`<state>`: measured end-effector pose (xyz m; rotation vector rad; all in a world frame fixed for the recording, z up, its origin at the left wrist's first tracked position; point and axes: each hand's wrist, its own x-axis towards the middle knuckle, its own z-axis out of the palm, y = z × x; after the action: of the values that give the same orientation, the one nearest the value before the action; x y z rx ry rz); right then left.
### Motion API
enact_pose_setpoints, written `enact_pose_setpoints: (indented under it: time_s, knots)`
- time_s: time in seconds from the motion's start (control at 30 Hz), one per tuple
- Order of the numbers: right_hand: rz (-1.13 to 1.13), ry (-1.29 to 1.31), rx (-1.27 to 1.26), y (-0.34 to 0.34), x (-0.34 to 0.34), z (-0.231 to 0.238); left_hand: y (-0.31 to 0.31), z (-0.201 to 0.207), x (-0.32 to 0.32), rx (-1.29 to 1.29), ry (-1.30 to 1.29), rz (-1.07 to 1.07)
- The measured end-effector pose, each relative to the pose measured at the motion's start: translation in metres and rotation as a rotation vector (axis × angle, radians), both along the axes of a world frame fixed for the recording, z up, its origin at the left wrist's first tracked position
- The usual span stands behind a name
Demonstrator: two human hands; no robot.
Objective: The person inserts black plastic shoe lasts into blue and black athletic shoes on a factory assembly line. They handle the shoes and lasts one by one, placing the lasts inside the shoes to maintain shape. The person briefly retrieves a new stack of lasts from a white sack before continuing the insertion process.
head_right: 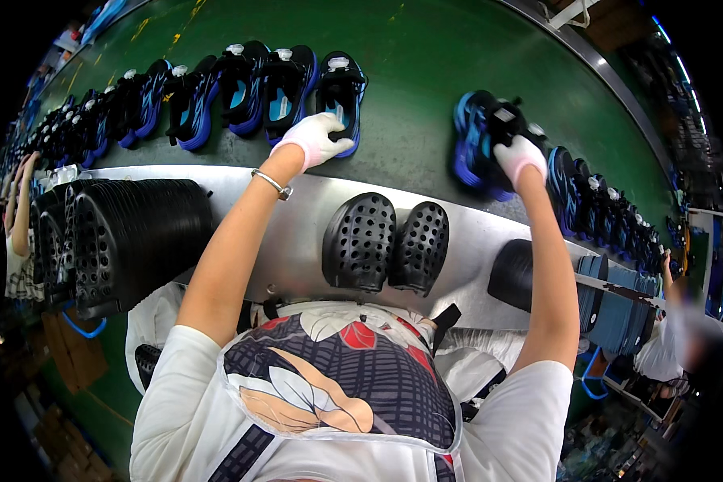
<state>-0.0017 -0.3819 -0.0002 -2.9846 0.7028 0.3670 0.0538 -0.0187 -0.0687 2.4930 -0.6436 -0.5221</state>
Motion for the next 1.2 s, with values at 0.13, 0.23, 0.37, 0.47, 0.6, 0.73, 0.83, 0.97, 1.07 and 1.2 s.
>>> enact_pose_setpoints:
  time_s: [0.13,0.23,0.37,0.47,0.6,0.73,0.83,0.97,1.07,1.2]
  knots:
    - [0.097,-0.053,0.021,0.084,0.021,-0.009,0.004,0.011,-0.005,-0.034,0.041,0.064]
    - [0.115,-0.080,0.078,0.117,0.033,-0.016,0.008,0.017,-0.001,-0.106,-0.043,-0.010]
    - [0.226,-0.064,0.118,0.132,0.044,-0.013,0.014,0.025,0.002,-0.448,0.043,0.496]
    - [0.274,-0.005,0.103,0.141,0.040,0.014,0.006,0.019,0.025,-0.065,-0.033,0.578]
    - [0.415,-0.121,0.234,0.138,-0.007,0.044,-0.009,0.003,0.055,0.233,-0.112,0.383]
    - [0.682,-0.273,0.539,0.171,-0.091,0.081,0.007,0.000,0.059,0.294,-0.030,0.462]
    - [0.826,-0.197,0.544,0.190,-0.135,0.090,0.001,-0.012,0.057,0.293,-0.060,0.464]
    - [0.854,-0.155,0.425,0.206,-0.153,0.080,0.004,-0.010,0.061,0.235,-0.084,0.476]
    - [0.891,-0.210,0.386,0.208,-0.151,0.070,0.024,-0.016,0.060,0.114,-0.103,0.414]
    - [0.954,-0.273,0.442,0.201,-0.143,0.061,0.040,0.009,0.028,-0.163,-0.431,0.463]
